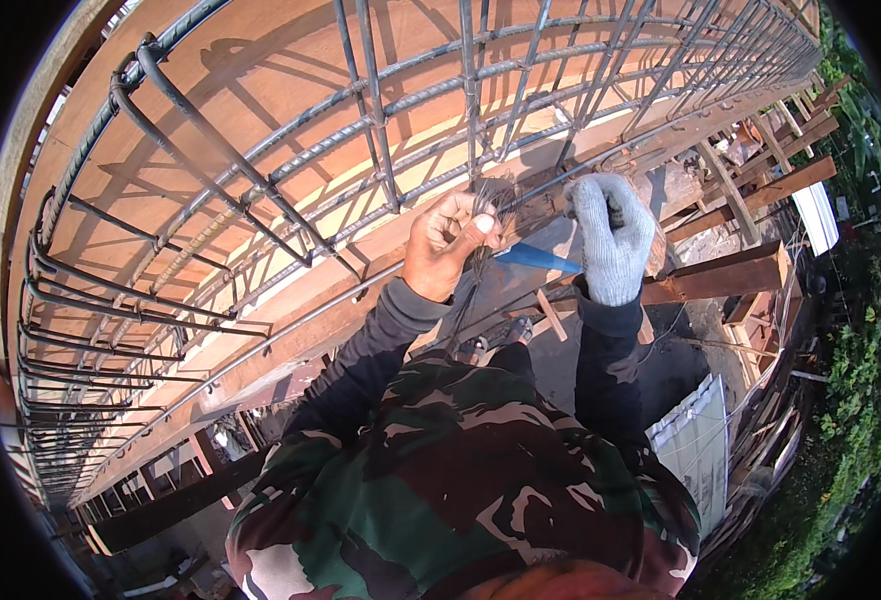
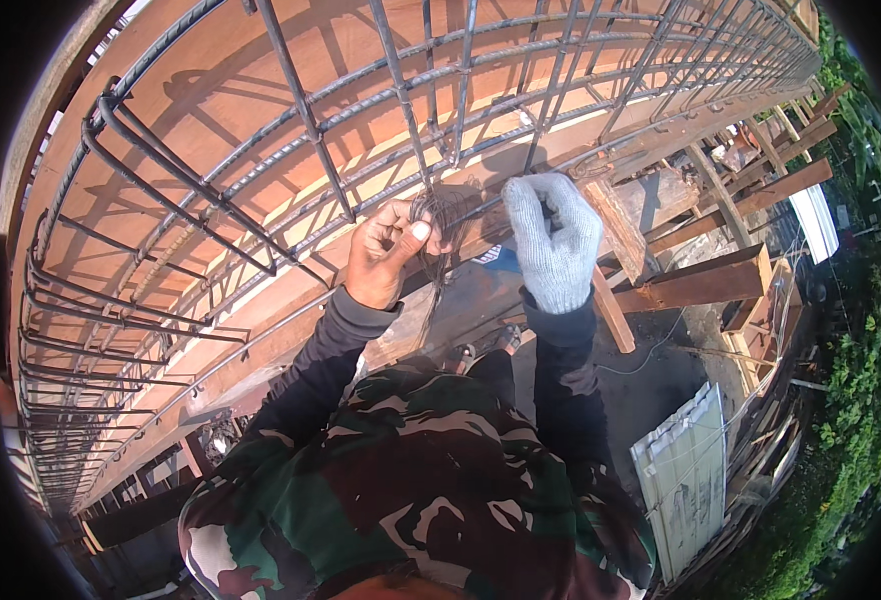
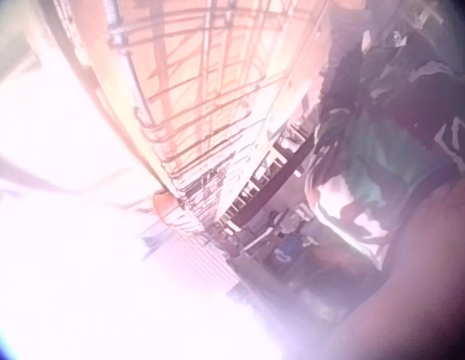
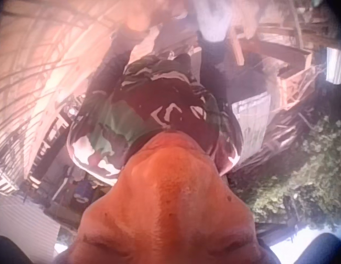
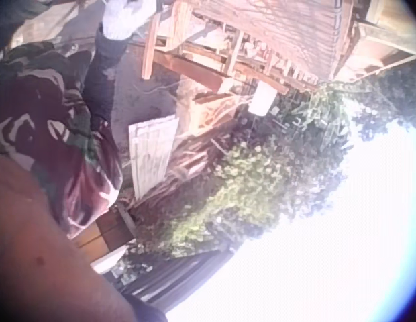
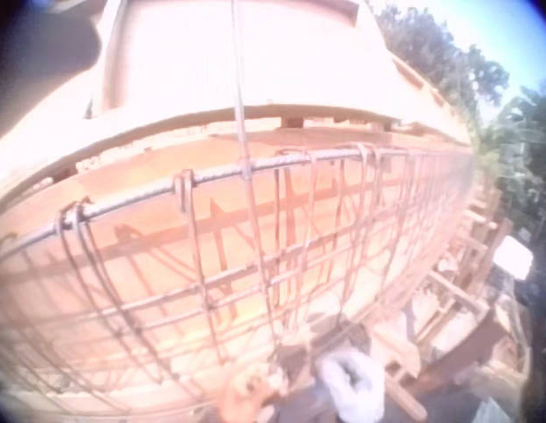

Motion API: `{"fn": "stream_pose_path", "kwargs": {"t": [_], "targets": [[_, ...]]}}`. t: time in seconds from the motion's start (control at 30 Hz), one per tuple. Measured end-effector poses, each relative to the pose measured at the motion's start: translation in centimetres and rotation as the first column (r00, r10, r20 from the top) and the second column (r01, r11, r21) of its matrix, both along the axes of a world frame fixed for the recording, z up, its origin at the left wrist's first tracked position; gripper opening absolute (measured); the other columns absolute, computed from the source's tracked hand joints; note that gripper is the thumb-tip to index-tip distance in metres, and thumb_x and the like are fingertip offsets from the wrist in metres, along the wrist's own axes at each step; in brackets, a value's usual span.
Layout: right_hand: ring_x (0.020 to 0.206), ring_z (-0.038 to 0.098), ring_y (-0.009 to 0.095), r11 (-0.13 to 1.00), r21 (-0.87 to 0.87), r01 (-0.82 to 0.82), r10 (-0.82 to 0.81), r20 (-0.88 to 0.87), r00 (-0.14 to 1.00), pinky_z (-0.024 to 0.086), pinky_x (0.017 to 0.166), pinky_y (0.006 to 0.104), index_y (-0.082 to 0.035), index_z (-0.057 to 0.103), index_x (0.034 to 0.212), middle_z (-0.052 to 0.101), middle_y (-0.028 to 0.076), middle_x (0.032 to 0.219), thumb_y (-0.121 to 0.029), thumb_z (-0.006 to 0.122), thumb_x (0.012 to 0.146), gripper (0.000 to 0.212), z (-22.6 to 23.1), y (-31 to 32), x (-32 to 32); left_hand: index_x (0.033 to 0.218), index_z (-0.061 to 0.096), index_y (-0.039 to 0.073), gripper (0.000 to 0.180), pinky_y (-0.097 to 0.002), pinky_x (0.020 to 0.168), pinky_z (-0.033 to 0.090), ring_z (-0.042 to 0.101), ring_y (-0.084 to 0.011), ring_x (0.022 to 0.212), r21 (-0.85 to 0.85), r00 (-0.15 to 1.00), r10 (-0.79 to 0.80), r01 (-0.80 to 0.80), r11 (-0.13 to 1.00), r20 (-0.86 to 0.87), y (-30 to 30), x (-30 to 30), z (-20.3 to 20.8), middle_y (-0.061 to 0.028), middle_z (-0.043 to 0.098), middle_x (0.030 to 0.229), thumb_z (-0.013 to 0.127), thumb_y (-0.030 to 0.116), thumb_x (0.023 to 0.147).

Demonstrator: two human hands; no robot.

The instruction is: The person secures a rebar structure to a wooden frame using wire and pliers. They wrap wire around the rebar and wooden supports, then twist and cut the wire with pliers to hold the rebar in place.

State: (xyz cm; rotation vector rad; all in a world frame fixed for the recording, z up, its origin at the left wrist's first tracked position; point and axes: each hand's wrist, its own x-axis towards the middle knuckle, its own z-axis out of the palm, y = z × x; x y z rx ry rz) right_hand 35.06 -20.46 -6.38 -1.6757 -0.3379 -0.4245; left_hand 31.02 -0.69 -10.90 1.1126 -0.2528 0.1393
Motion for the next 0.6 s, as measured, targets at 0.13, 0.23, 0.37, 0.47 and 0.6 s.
{"fn": "stream_pose_path", "kwargs": {"t": [0.13, 0.23, 0.37, 0.47, 0.6], "targets": [[0.081, 0.063, 0.012, 0.994, 0.045, -0.098, 0.102, -0.101, 0.99, 0.05, 0.071, 0.0266, 0.002, 0.068, 0.105, 0.068, 0.01, 0.096, -0.005, 0.069, 0.088, 0.019, -3.5, 4.2, -3.4, 0.104, 0.059, -0.002, 0.01, -0.0266, 0.076, 0.05, 0.062, -0.0117, 0.081, 0.18, 0.999, 0.028, -0.019, 0.984, -0.044, 0.8, -0.2, -0.3, -0.0062, 0.066, 0.087, 0.06, 0.003, 0.097], [0.087, 0.063, 0.012, 0.978, 0.19, -0.088, 0.118, -0.155, 0.981, 0.051, 0.076, 0.0265, 0.003, 0.068, 0.106, 0.067, 0.01, 0.101, -0.004, 0.071, 0.088, 0.02, -4.8, 4.9, -3.8, 0.103, 0.061, -0.002, 0.009, -0.0252, 0.076, 0.049, 0.061, -0.0101, 0.081, 0.26, 0.993, 0.092, -0.071, 0.963, -0.068, -0.1, -0.7, -0.6, -0.0042, 0.066, 0.087, 0.062, 0.001, 0.095], [0.089, 0.063, 0.012, 0.958, 0.269, -0.099, 0.175, -0.276, 0.945, 0.051, 0.079, 0.0258, 0.004, 0.068, 0.105, 0.066, 0.009, 0.103, -0.004, 0.072, 0.087, 0.021, -5.3, 4.1, -4.1, 0.101, 0.066, -0.002, 0.011, -0.0234, 0.076, 0.048, 0.06, -0.0077, 0.082, 0.417, 0.981, 0.177, -0.13, 0.899, -0.076, -1.2, -1.1, -1.3, -0.0013, 0.068, 0.088, 0.068, -0.001, 0.09], [0.087, 0.062, 0.01, 0.948, 0.307, -0.085, 0.199, -0.363, 0.91, 0.05, 0.078, 0.0239, 0.004, 0.068, 0.106, 0.067, 0.008, 0.101, -0.006, 0.073, 0.087, 0.022, -5.5, 3.4, -4.4, 0.098, 0.069, -0.002, 0.011, -0.0242, 0.075, 0.049, 0.062, -0.0084, 0.082, 0.478, 0.973, 0.218, -0.158, 0.864, -0.073, -1.8, -1.0, -2.5, -0.0027, 0.07, 0.089, 0.071, 0.001, 0.088], [0.085, 0.062, 0.009, 0.936, 0.347, -0.063, 0.207, -0.395, 0.895, 0.05, 0.076, 0.0231, 0.004, 0.066, 0.108, 0.068, 0.005, 0.096, -0.006, 0.069, 0.091, 0.02, -6.3, 2.9, -4.6, 0.094, 0.071, -0.002, 0.011, -0.0255, 0.074, 0.051, 0.063, -0.0089, 0.08, 0.492, 0.964, 0.242, -0.157, 0.856, -0.113, -2.1, -1.0, -4.2, -0.0039, 0.071, 0.087, 0.075, 0.002, 0.084]]}}
